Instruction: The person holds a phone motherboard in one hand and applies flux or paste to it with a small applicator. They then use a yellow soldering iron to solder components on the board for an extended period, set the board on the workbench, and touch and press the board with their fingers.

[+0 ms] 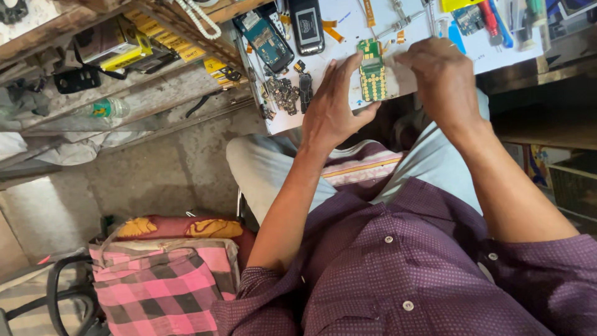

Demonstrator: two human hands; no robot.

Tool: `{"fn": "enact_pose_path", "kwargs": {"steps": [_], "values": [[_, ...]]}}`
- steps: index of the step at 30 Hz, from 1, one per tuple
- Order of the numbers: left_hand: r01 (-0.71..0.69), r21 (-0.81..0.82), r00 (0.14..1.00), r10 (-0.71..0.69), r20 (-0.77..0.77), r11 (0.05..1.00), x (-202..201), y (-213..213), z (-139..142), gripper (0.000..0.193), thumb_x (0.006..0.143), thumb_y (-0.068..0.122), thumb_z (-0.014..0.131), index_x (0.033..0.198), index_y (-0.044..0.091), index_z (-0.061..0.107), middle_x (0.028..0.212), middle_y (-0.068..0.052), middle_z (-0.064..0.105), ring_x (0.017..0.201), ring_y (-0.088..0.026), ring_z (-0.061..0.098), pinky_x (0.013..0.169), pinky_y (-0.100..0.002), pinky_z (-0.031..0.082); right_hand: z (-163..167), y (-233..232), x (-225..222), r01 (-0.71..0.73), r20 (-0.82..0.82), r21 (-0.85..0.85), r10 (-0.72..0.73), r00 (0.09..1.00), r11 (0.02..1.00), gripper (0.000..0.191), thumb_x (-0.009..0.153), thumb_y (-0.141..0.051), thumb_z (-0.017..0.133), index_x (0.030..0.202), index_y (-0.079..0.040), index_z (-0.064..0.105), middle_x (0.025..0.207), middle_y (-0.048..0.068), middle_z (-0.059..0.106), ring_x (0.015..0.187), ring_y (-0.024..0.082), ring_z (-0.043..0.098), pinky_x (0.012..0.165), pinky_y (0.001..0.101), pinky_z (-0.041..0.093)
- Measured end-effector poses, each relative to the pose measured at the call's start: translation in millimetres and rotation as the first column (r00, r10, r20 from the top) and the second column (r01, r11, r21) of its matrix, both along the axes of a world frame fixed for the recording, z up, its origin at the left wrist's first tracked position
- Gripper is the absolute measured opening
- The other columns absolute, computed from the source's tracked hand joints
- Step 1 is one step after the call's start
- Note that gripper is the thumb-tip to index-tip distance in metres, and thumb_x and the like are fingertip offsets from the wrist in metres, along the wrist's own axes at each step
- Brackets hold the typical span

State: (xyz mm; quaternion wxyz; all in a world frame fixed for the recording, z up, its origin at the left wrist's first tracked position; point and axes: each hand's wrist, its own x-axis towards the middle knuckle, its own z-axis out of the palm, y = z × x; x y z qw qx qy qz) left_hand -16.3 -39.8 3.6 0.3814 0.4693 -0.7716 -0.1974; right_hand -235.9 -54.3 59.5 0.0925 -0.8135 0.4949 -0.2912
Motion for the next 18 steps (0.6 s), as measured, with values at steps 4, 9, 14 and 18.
{"fn": "enact_pose_path", "kwargs": {"steps": [4, 9, 14, 18], "values": [[0.024, 0.059, 1.0, -0.023, -0.019, 0.998, 1.4, 0.4, 8.7, 0.103, 0.079, 0.032, 0.092, 0.158, 0.01, 0.03, 0.155, -0.012, 0.05, 0.144, -0.035, 0.05, 0.129, -0.047, 0.038, -3.7, 1.0, -0.8, 0.013, 0.121, 0.098, -0.025, 0.992, 0.995, 0.035, 0.09, 0.015, 0.066, 0.118, -0.003, 0.076, 0.112, 0.016, 0.072, 0.102, 0.035, 0.07, 0.088, 0.0403, 0.055], [0.037, 0.089, 0.998, -0.033, -0.044, 0.995, 1.2, -7.1, 25.5, 0.117, 0.071, 0.031, 0.095, 0.16, 0.01, 0.022, 0.158, -0.016, 0.043, 0.153, -0.033, 0.037, 0.129, -0.058, 0.024, -4.8, 4.5, 7.4, 0.049, 0.136, 0.13, -0.066, 0.988, 0.99, 0.034, 0.09, 0.013, 0.068, 0.119, -0.004, 0.077, 0.109, 0.016, 0.072, 0.099, 0.035, 0.07, 0.086, 0.0406, 0.055], [0.073, 0.148, 0.996, -0.078, 0.033, 0.986, 0.0, -15.7, 34.3, 0.124, 0.067, 0.034, 0.096, 0.162, 0.011, 0.019, 0.158, -0.016, 0.043, 0.151, -0.036, 0.035, 0.128, -0.059, 0.022, -2.9, 5.4, 7.8, 0.052, 0.161, 0.135, -0.074, 0.984, 0.989, 0.034, 0.092, 0.012, 0.069, 0.12, -0.005, 0.077, 0.108, 0.016, 0.071, 0.099, 0.035, 0.07, 0.086, 0.0401, 0.055], [0.098, 0.146, 0.993, -0.107, 0.057, 0.984, 0.3, -17.1, 32.3, 0.123, 0.068, 0.035, 0.095, 0.162, 0.012, 0.02, 0.159, -0.016, 0.044, 0.152, -0.036, 0.036, 0.128, -0.059, 0.02, -0.4, 7.4, 7.4, 0.102, 0.172, 0.221, -0.142, 0.975, 0.97, 0.03, 0.094, 0.009, 0.072, 0.119, -0.006, 0.078, 0.102, 0.017, 0.069, 0.092, 0.034, 0.069, 0.08, 0.0397, 0.053]]}}
